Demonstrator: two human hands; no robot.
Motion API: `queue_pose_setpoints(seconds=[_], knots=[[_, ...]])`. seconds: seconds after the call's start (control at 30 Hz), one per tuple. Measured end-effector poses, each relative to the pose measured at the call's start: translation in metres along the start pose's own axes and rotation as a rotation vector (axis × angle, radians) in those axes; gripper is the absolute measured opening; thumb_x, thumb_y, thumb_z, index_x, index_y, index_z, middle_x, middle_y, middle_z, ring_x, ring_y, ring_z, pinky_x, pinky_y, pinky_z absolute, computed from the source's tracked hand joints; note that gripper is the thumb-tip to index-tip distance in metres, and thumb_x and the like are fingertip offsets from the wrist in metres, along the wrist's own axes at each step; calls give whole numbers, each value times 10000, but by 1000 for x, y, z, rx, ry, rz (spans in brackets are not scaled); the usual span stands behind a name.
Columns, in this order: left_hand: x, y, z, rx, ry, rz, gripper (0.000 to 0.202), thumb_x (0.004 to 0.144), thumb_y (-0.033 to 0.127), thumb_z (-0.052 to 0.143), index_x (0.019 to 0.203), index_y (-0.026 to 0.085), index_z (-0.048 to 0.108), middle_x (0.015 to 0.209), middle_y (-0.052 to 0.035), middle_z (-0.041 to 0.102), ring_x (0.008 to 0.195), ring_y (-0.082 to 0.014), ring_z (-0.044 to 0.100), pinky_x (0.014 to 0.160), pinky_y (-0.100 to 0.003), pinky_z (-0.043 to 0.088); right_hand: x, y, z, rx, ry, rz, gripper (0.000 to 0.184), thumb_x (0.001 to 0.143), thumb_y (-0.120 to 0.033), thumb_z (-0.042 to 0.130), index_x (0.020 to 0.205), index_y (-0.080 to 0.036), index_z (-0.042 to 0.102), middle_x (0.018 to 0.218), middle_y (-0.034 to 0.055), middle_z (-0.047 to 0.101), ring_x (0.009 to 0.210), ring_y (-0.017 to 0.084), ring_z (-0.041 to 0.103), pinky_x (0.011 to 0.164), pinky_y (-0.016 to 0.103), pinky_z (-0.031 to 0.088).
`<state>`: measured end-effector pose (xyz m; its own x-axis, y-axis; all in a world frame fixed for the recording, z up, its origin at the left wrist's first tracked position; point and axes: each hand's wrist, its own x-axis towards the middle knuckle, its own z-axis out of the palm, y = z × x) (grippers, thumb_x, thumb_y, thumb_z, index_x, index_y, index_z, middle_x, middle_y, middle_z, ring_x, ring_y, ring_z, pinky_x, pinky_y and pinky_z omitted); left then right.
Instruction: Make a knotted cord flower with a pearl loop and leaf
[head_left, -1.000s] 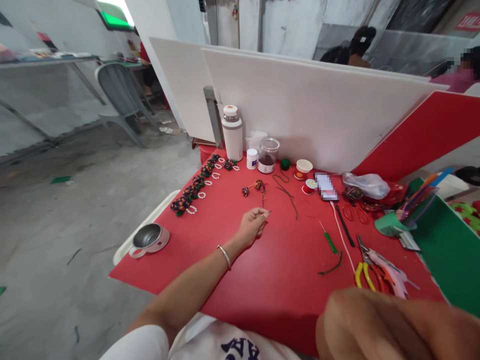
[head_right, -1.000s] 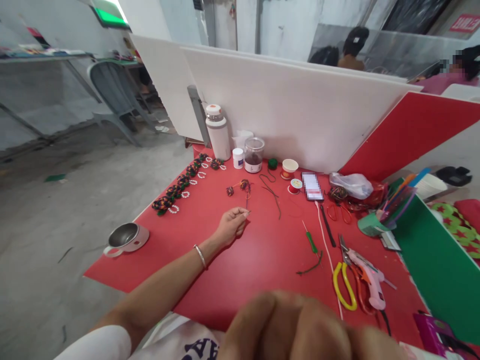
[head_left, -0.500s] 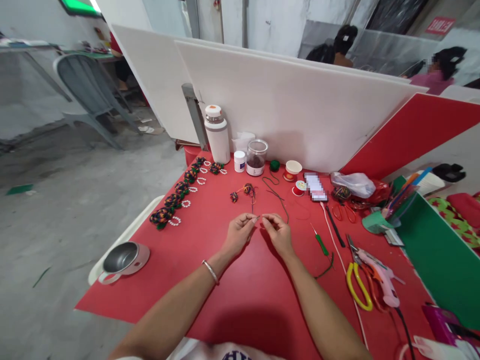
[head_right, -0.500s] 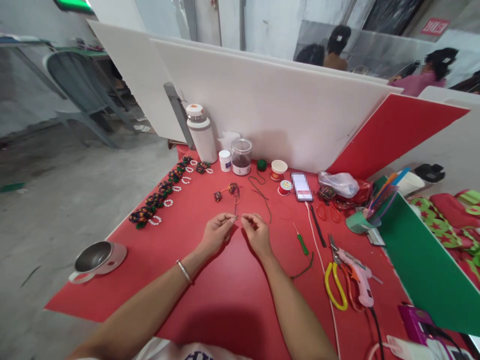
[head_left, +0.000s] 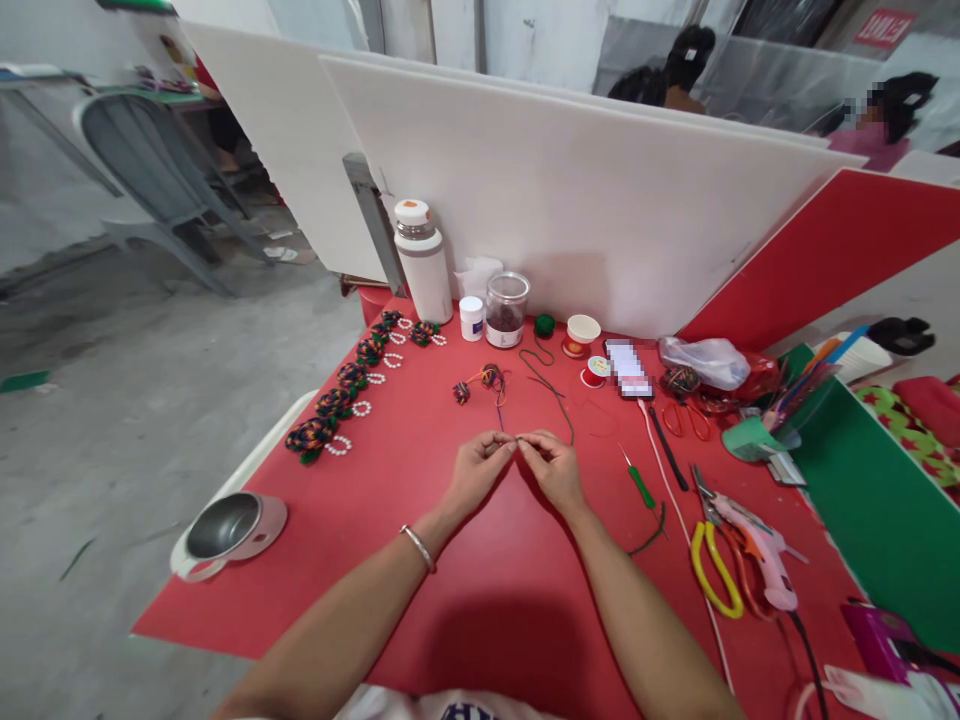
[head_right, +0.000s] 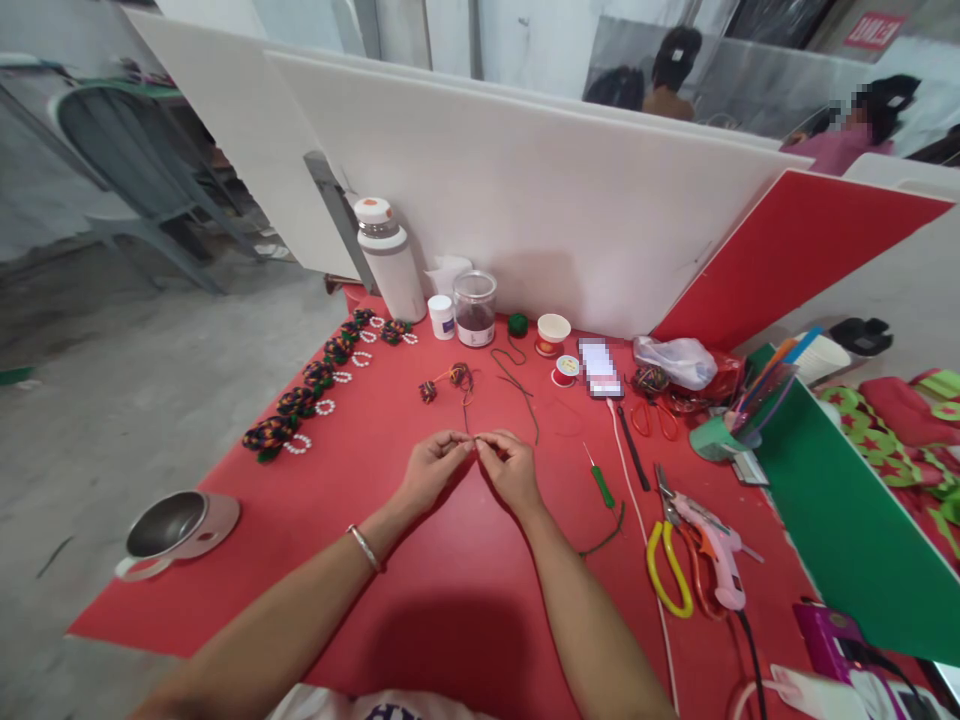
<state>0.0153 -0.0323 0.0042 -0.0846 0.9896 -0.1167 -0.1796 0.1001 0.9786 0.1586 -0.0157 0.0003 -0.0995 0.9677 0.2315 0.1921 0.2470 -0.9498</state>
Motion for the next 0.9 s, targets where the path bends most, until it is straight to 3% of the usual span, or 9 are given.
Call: queue_pose_setpoints(seconds=[0.2,0.4,0.57,0.63,0.8,0.9], knots=[[-1,0,1,33,28,12,242,672,394,721,676,156,678,574,17,600,537,-94,452,533,-221,341,-3,-3,3,-72,27,-45,149,833,-253,622,805,-204,760,783,39,717,704,158,645,636,263,489],[2,-2,4,0,48,-1,220,642,363,719,628,156,646,529,31,555,497,-77,411,496,-205,303,-5,1,9,-176,119,-40,162,830,-277,612,802,-206,755,781,48,717,704,170,640,677,279,503],[-2,-5,0,-23,35,-33,237,682,384,715,705,163,631,462,76,469,403,-55,306,428,-195,206,3,13,-3,-134,325,103,241,830,-354,603,873,-175,758,866,87,751,774,198,666,758,324,531],[-2,-7,-1,-29,38,-37,245,701,396,708,727,166,626,455,85,452,391,-54,288,419,-196,194,2,13,-8,-67,287,118,262,848,-382,614,914,-178,763,933,94,761,845,209,683,807,338,534],[-1,-9,0,-19,53,-7,249,707,399,713,749,164,640,509,67,510,437,-63,350,450,-196,258,-4,3,-7,9,3,64,233,857,-380,665,960,-202,774,957,77,766,870,202,697,784,312,528],[-1,-9,2,34,56,47,239,702,388,714,715,157,655,570,34,577,502,-79,427,501,-201,320,-3,0,-4,-15,-31,62,218,862,-390,661,882,-201,768,889,63,764,831,195,691,753,298,515]])
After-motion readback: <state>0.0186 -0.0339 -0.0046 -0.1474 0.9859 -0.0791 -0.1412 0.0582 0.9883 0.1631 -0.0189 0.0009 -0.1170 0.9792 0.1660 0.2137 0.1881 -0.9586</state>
